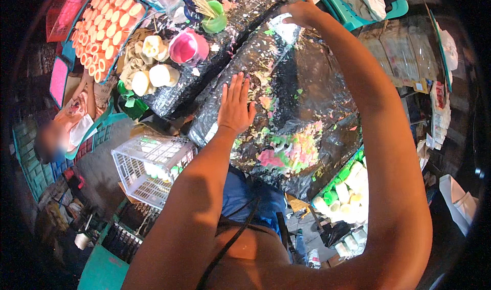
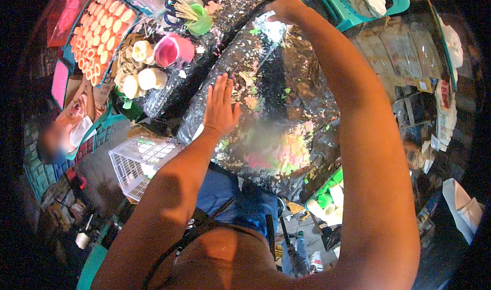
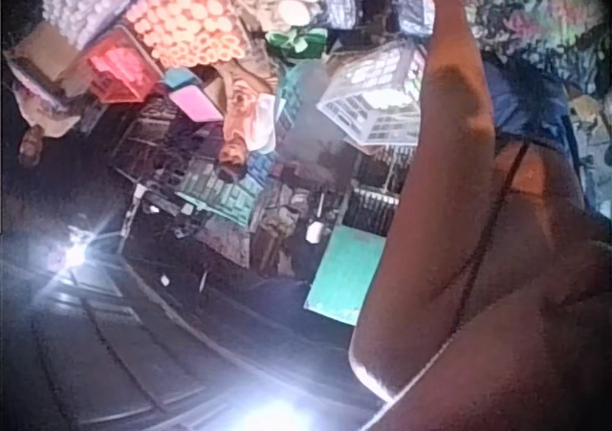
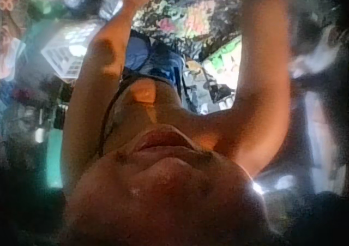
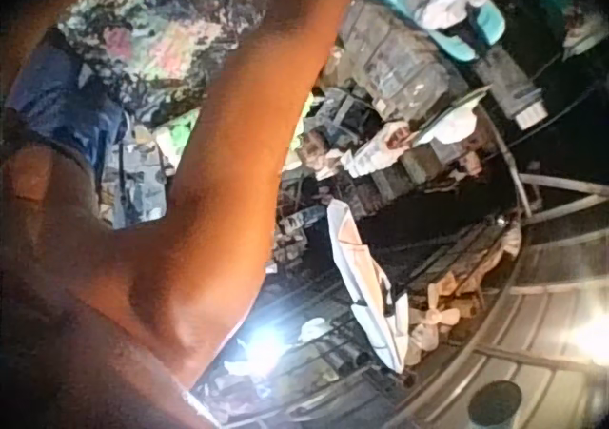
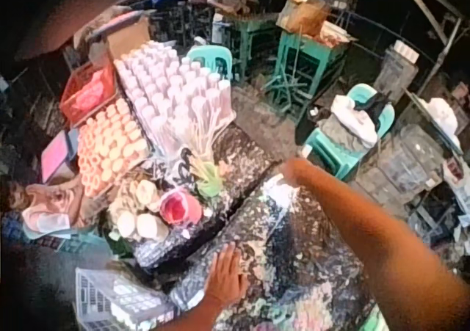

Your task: The person assembles small white cylindrical items with green plastic leaves on a cluttered workbench. They repeatedly pick up the components, attach the leaves to the cylinders, and place the finished units into a pile. The person also scrapes debris from the workbench surface using a scraper.

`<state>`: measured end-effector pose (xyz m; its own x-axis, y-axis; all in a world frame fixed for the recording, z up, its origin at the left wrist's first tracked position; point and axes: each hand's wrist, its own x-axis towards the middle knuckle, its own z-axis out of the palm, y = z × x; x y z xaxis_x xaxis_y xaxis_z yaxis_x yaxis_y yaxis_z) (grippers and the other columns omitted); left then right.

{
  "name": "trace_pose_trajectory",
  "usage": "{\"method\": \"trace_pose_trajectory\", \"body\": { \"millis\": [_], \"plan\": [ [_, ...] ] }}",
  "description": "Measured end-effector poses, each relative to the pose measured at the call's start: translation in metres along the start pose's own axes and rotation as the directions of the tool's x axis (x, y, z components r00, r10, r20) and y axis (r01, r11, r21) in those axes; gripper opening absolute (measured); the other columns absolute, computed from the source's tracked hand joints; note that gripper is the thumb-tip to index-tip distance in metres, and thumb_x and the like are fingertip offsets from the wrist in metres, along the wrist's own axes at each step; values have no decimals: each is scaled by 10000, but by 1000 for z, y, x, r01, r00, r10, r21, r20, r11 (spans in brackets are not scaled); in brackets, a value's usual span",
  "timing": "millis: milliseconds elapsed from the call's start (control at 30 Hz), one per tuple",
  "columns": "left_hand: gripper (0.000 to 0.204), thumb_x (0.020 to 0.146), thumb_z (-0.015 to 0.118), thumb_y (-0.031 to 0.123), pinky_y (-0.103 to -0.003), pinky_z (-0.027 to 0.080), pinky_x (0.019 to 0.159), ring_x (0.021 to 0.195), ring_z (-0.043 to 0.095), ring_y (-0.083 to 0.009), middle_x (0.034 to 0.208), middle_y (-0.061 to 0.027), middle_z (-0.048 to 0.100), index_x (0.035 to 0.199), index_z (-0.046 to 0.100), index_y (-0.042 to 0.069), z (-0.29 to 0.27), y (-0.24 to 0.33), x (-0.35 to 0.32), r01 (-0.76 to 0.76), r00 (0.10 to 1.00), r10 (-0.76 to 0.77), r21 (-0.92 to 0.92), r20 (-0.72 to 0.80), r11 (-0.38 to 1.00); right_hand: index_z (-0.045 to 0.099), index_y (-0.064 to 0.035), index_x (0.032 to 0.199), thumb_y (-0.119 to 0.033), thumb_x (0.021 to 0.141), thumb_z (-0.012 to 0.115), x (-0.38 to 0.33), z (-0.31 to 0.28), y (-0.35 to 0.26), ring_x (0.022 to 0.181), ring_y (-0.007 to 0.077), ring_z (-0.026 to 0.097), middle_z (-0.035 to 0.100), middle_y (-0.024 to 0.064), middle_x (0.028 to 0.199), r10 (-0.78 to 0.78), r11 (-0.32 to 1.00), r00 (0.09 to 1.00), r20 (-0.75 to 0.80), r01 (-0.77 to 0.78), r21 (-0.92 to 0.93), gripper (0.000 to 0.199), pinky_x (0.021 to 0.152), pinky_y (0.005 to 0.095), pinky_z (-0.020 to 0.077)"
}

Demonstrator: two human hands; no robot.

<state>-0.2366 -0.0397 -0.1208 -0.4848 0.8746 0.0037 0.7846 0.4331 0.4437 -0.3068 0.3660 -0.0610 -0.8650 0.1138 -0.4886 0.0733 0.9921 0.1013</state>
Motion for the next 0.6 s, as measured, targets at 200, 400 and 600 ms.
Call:
{"method": "trace_pose_trajectory", "body": {
  "millis": [200, 400, 600],
  "plan": [
    [789, 984, 562, 312, -589, 130, 1297, 1621, 165, -381, 1739, -222, 183, 1624, 267, -43, 0, 0, 0, -8, 999, 7, 23, 33, 1000, 665, -280, 1380, -563, 960, 679, -16, 41, -19, 1285, 328, 610, 731, 79, 1282, -161, 986, 982, -96, 165, 35, 507, 1016, 576, 382],
    [785, 995, 542, 330, -589, 126, 1296, 1626, 152, -374, 1743, -218, 176, 1632, 265, -37, 1, -3, 0, 10, 999, -13, 62, 43, 998, 737, -257, 1253, -500, 900, 748, -26, 16, -48, 1229, 273, 617, 766, 56, 1131, -351, 936, 901, -254, 343, -78, 429, 1007, 503, 383],
    [842, 972, 582, 324, -588, 104, 1299, 1630, 135, -378, 1751, -204, 163, 1641, 223, -38, 3, -1, 2, -3, 999, 3, 8, 47, 1000, 741, -254, 1274, -534, 888, 764, -38, 11, -93, 1227, 237, 622, 772, 58, 1077, -405, 912, 912, -59, 400, -90, 477, 1021, 492, 388]
  ]
}}
